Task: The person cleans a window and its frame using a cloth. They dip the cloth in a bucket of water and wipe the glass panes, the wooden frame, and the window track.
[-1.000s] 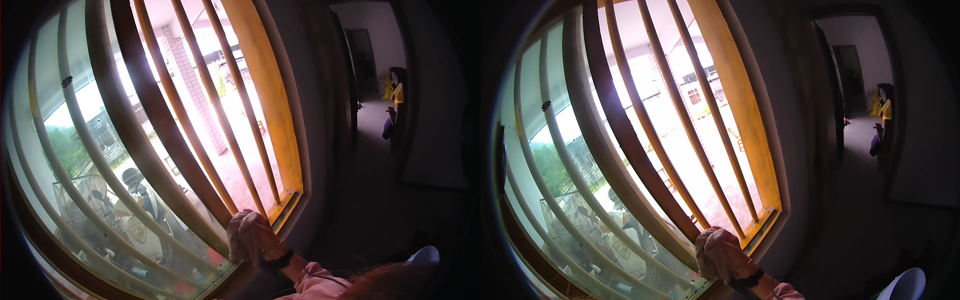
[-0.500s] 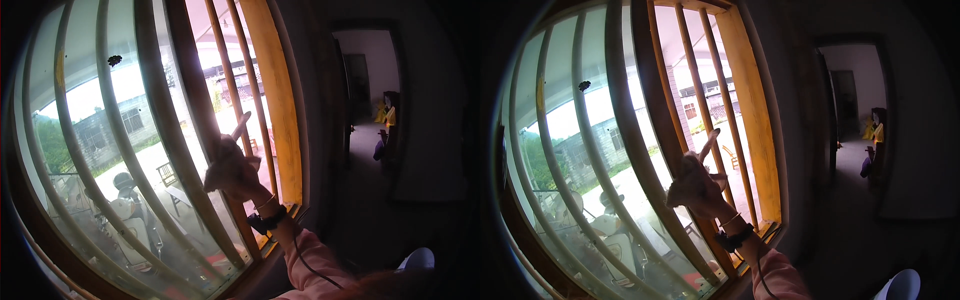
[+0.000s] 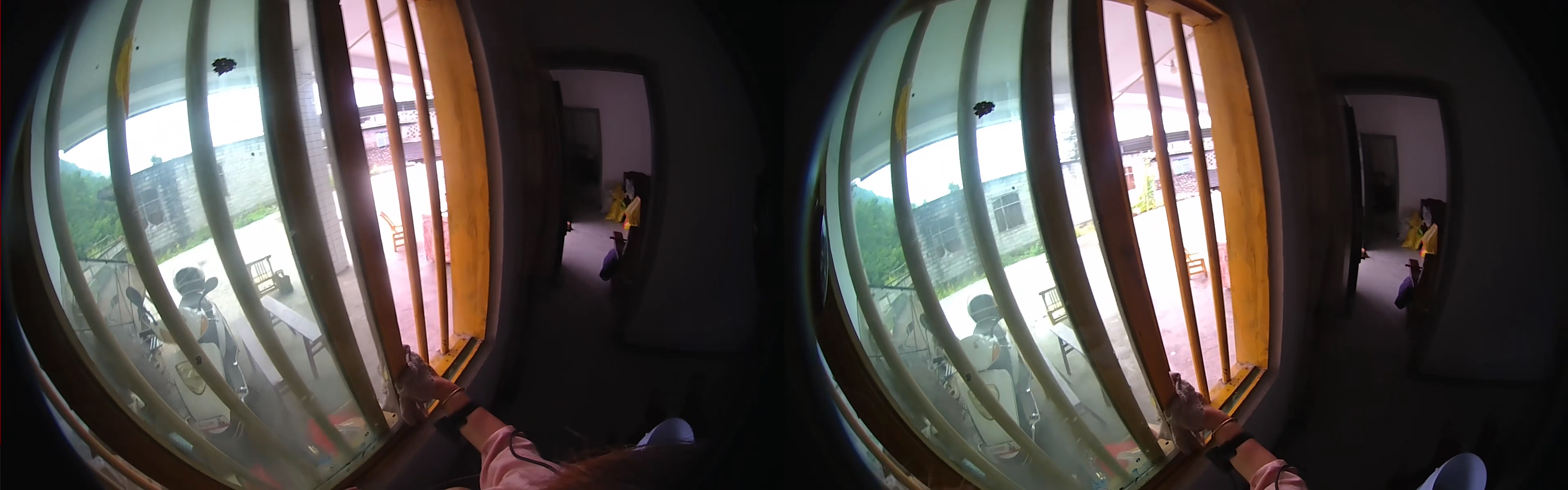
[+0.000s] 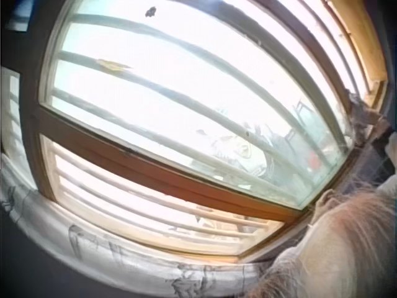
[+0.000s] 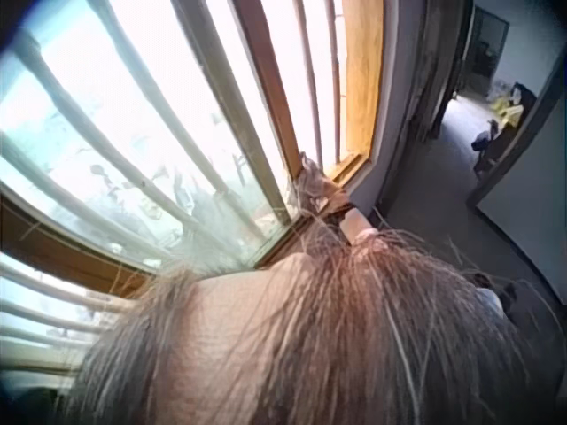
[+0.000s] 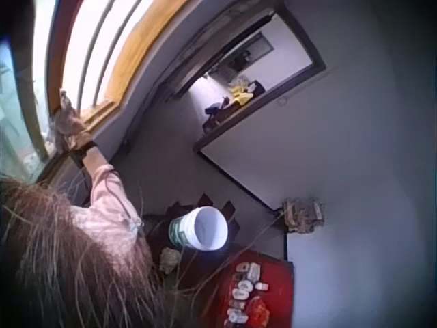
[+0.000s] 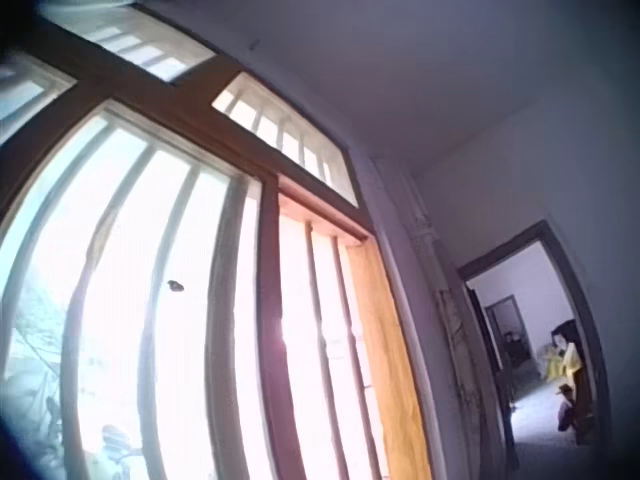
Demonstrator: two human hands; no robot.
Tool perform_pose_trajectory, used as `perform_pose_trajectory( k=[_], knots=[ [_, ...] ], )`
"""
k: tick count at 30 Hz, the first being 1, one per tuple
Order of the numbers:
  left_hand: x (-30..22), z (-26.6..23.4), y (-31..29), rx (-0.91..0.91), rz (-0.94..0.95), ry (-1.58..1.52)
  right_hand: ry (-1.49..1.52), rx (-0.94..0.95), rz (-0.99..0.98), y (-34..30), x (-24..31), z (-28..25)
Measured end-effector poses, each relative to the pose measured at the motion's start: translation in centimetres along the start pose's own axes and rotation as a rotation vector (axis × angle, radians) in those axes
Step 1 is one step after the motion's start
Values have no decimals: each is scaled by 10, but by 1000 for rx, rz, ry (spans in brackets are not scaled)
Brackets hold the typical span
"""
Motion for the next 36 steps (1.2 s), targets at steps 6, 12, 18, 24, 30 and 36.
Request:
perform_pose_trajectory(
  k=[6,12,18,24,30,36],
  knots=[
    [25,15,12,122,68,-82,283,220,144,2,30,4],
    [-123,153,93,442,434,312,525,403,280,6,49,4],
    [-115,183,119,266,618,427,770,546,404,2,58,4],
    [-132,199,127,368,480,163,1077,555,516,7,79,-7],
    [-129,237,163,457,608,272,-68,-65,-78,6,118,-115],
    [-109,264,183,469,672,234,-344,-279,103,-109,152,-217]
  ],
)
Point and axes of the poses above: each hand's wrist, its own y-axis towards the middle knuckle, its own z-axis out of the palm, x = y × z, the point moved 6 cm from there along y, towards the middle knuckle, and after that the axes turned 9 degrees about z, right-handed, at the moved point
